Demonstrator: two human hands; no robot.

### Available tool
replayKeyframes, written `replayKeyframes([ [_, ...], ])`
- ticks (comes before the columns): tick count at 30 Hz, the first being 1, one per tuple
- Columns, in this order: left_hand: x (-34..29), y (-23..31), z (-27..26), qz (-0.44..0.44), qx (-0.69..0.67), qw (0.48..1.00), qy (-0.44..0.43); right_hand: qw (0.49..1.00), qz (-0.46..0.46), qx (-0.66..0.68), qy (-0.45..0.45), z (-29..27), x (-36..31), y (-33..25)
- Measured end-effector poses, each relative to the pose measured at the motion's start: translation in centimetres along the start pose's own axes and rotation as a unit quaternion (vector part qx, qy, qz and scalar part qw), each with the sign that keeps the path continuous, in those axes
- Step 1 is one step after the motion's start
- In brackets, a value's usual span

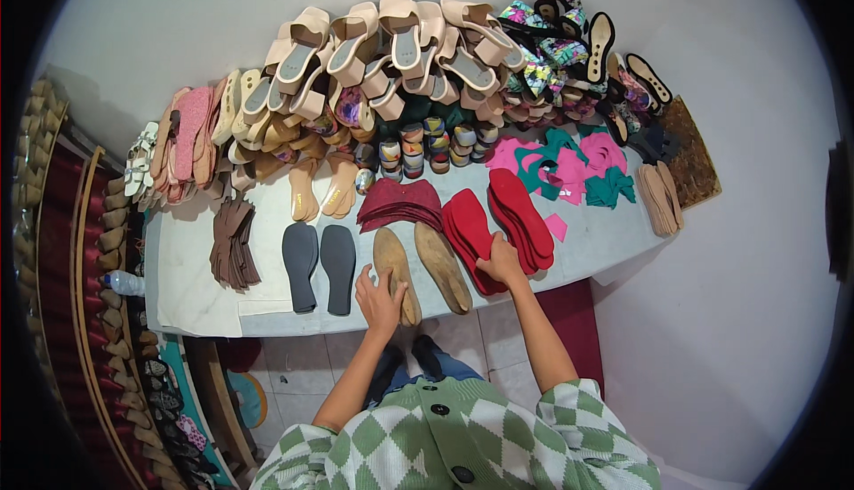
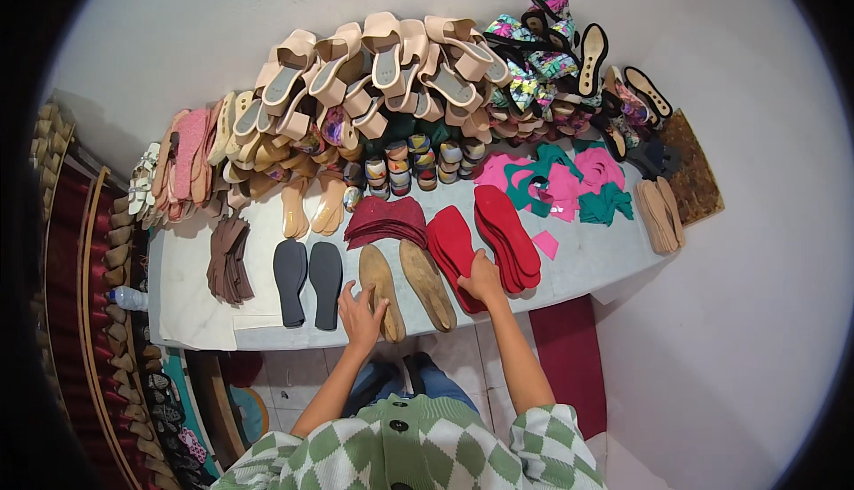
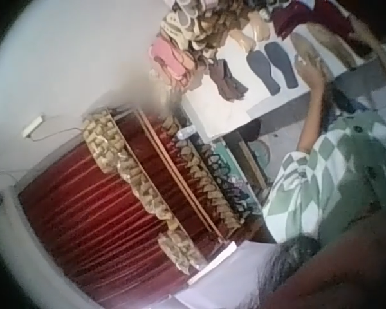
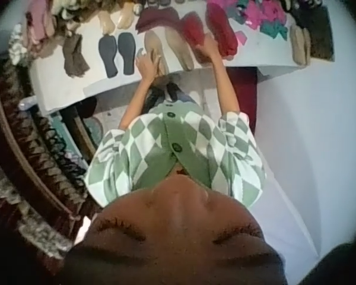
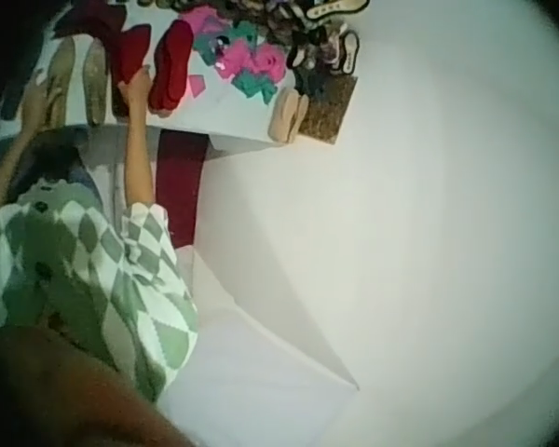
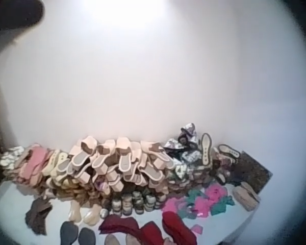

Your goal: Organizing various shoe soles, lasts, and upper components on a workspace.

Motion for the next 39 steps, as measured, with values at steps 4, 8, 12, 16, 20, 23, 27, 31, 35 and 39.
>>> replayKeyframes([
  [4, -0.1, 0.4, -0.1, 0.02, 0.012, 1.0, 0.006, 1.0, -0.007, 0.012, -0.009, -0.3, 0.1, 0.9],
  [8, -0.5, 0.6, 0.3, 0.046, 0.023, 0.999, 0.013, 0.999, 0.005, 0.038, 0.006, 0.4, -0.8, 1.9],
  [12, -1.4, 0.4, 0.7, -0.035, -0.007, 0.999, -0.028, 0.999, -0.002, 0.026, 0.019, 1.4, -0.9, 1.9],
  [16, -3.2, 0.1, 3.1, -0.123, -0.041, 0.987, -0.098, 0.999, -0.021, 0.03, 0.038, 1.7, -1.1, 1.9],
  [20, -3.2, -0.3, 3.3, -0.105, -0.043, 0.991, -0.072, 0.995, -0.018, 0.039, 0.087, 2.4, -1.7, 0.8],
  [23, -2.1, -1.0, 2.2, -0.052, -0.028, 0.994, -0.089, 0.991, -0.035, 0.04, 0.121, 2.7, -1.8, 1.6],
  [27, -1.2, -1.5, 1.2, -0.051, -0.014, 0.998, -0.025, 0.991, -0.047, 0.03, 0.121, 2.7, -1.4, 0.9],
  [31, -1.6, 3.1, 0.1, 0.006, 0.045, 0.993, 0.105, 0.99, -0.052, 0.023, 0.133, 3.4, -1.5, 1.1],
  [35, -3.0, 10.5, 3.6, -0.084, -0.095, 0.991, -0.035, 0.991, -0.062, 0.019, 0.12, 2.8, -1.8, 3.4],
  [39, -3.8, 9.2, 8.7, -0.119, -0.02, 0.987, -0.106, 0.994, -0.098, -0.041, 0.032, -0.3, -2.5, 1.2],
])
Point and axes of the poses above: each hand's wrist, its own x-axis towards the middle knuckle, its own z-axis out of the palm, y = z × x, the point moved 1 cm from there along x, towards the middle knuckle, and after that the axes turned 7 degrees about -z, right-handed, at the moved point
